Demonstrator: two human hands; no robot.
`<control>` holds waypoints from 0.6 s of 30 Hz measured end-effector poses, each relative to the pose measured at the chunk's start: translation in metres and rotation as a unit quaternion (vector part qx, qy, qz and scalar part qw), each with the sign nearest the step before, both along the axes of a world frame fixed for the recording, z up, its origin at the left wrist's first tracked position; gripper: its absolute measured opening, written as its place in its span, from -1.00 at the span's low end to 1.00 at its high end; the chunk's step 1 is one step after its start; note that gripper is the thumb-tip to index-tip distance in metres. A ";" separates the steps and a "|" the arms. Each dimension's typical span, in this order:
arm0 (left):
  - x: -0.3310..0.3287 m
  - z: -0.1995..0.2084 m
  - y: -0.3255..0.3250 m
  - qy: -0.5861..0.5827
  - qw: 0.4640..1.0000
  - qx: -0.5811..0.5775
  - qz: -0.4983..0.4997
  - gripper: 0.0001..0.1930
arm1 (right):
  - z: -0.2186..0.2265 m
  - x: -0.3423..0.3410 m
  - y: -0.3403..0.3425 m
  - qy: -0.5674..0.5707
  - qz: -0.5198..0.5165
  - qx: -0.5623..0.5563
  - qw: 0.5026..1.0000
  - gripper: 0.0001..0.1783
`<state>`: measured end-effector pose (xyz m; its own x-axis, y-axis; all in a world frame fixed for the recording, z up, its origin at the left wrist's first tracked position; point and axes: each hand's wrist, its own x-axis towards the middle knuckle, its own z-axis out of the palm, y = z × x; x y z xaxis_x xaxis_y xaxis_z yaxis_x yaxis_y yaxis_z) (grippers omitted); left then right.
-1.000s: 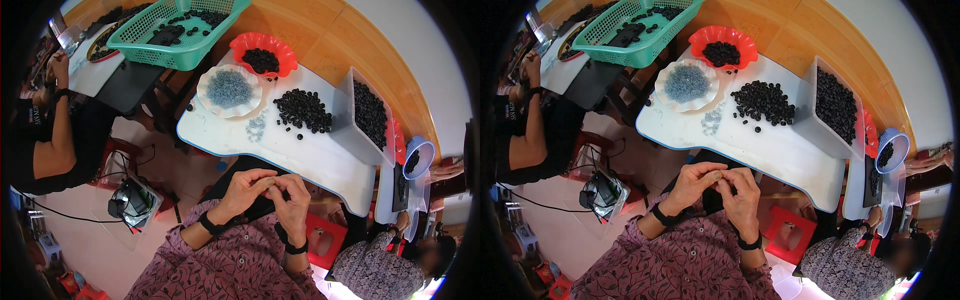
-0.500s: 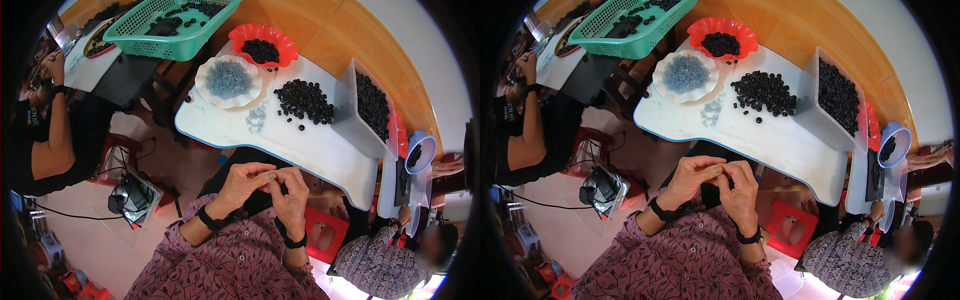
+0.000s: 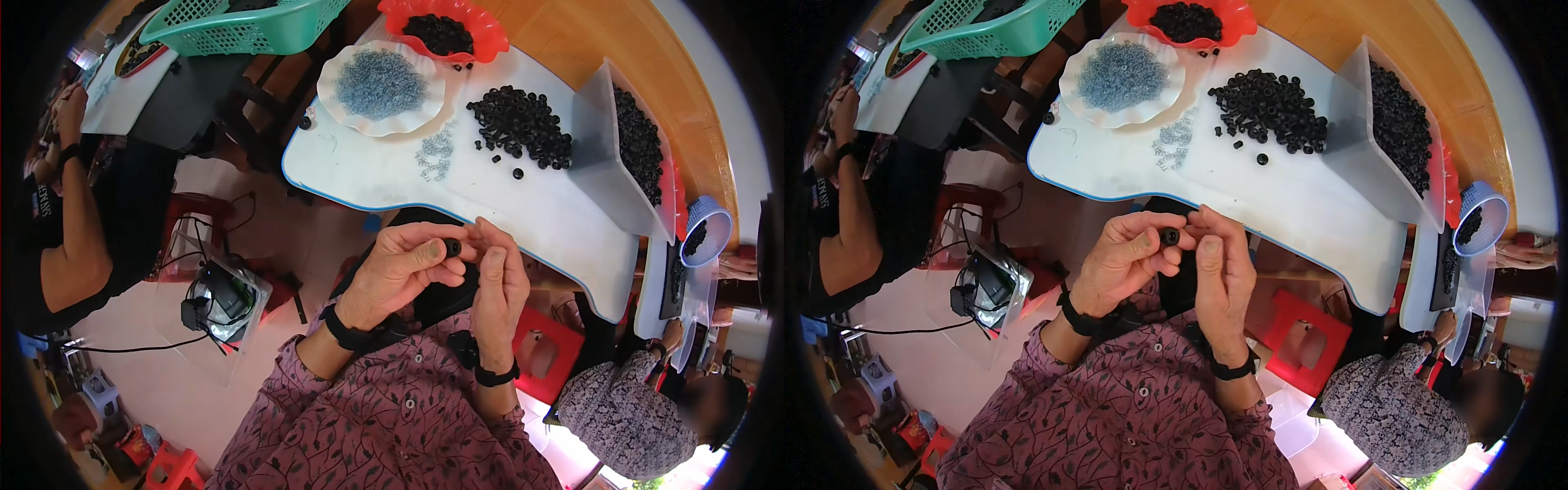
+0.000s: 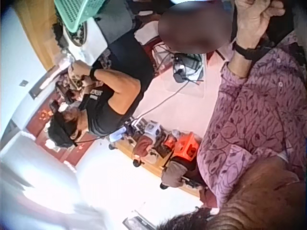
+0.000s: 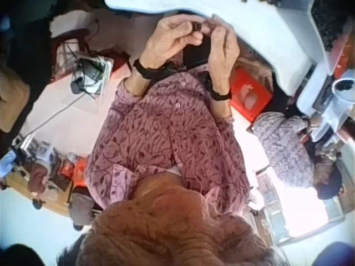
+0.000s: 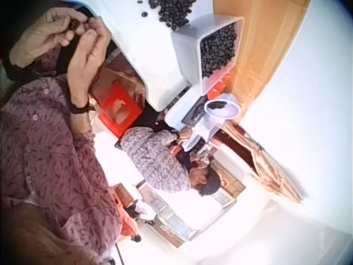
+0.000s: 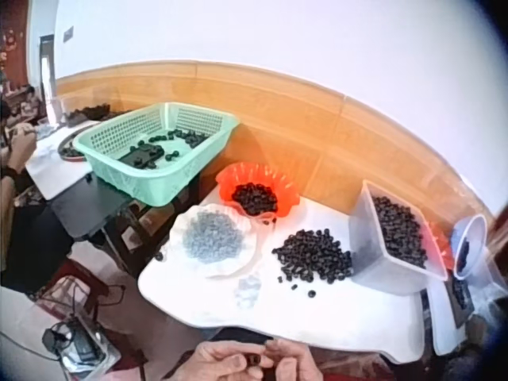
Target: Manually assembling small black plastic components by inserting tiny metal pins or similar items and sorting them into containers.
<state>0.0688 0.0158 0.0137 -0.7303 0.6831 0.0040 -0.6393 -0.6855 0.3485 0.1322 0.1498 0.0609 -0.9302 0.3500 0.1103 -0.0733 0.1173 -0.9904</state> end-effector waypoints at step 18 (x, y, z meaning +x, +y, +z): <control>0.003 0.017 -0.001 0.014 0.996 -0.053 0.064 -0.66 | 0.005 -0.019 -0.042 -0.005 0.002 0.057 0.998 -0.35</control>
<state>0.0717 0.0147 0.0302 -0.8125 0.5815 -0.0424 -0.5379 -0.7196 0.4391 0.1131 0.1075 0.0657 -0.9327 0.3323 0.1402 -0.0640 0.2301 -0.9711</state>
